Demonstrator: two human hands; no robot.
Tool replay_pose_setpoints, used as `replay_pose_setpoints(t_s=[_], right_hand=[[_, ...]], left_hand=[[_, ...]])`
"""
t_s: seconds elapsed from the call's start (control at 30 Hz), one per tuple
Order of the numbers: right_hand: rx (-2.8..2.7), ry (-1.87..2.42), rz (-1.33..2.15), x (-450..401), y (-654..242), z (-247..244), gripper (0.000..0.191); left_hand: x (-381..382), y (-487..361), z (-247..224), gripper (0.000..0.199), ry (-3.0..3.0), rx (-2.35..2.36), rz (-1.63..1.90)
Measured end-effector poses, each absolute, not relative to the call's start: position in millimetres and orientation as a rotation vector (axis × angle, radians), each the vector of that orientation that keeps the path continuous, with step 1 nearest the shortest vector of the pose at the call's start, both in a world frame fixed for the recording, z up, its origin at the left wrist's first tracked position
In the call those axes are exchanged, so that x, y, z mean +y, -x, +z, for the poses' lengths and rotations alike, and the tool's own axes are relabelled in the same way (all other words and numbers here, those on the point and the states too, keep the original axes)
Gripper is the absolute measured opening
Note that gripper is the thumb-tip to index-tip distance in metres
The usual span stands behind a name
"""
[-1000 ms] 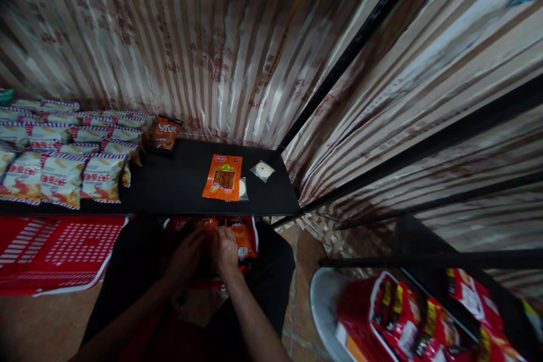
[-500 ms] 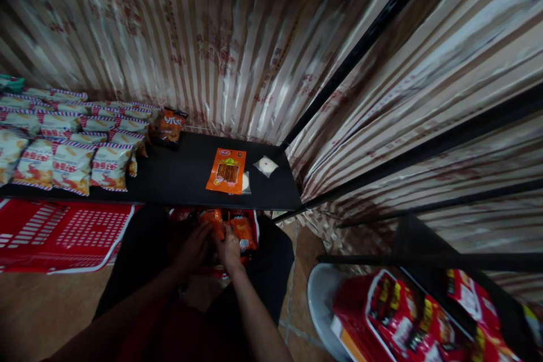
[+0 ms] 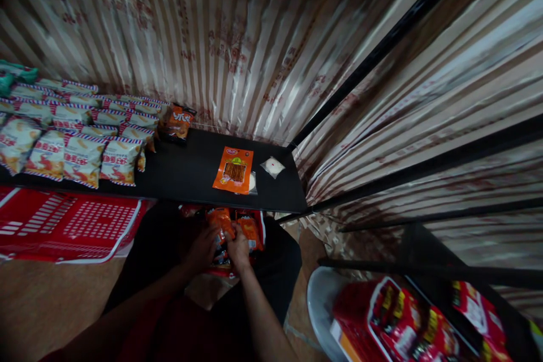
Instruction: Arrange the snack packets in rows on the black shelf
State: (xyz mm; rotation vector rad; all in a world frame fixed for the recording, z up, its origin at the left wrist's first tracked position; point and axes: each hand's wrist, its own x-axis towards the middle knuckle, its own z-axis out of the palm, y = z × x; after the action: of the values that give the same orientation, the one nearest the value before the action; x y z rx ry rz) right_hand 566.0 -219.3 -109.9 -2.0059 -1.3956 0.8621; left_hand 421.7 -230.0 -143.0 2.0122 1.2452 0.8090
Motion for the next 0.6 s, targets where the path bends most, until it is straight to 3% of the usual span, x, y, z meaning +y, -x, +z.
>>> replay_pose_setpoints(t_s=[0.33, 0.6], right_hand=[[-1.358, 1.98, 0.863, -223.6, -572.9, -109.8, 0.038], [-1.462, 2.002, 0.726, -225.5, -572.0, -93.6, 0.037]], left_hand=[[-235.9, -432.8, -146.3, 0.05, -1.999, 1.222, 0.715], [-234.8, -432.1, -137.2, 0.044, -1.942, 1.252, 0.832]])
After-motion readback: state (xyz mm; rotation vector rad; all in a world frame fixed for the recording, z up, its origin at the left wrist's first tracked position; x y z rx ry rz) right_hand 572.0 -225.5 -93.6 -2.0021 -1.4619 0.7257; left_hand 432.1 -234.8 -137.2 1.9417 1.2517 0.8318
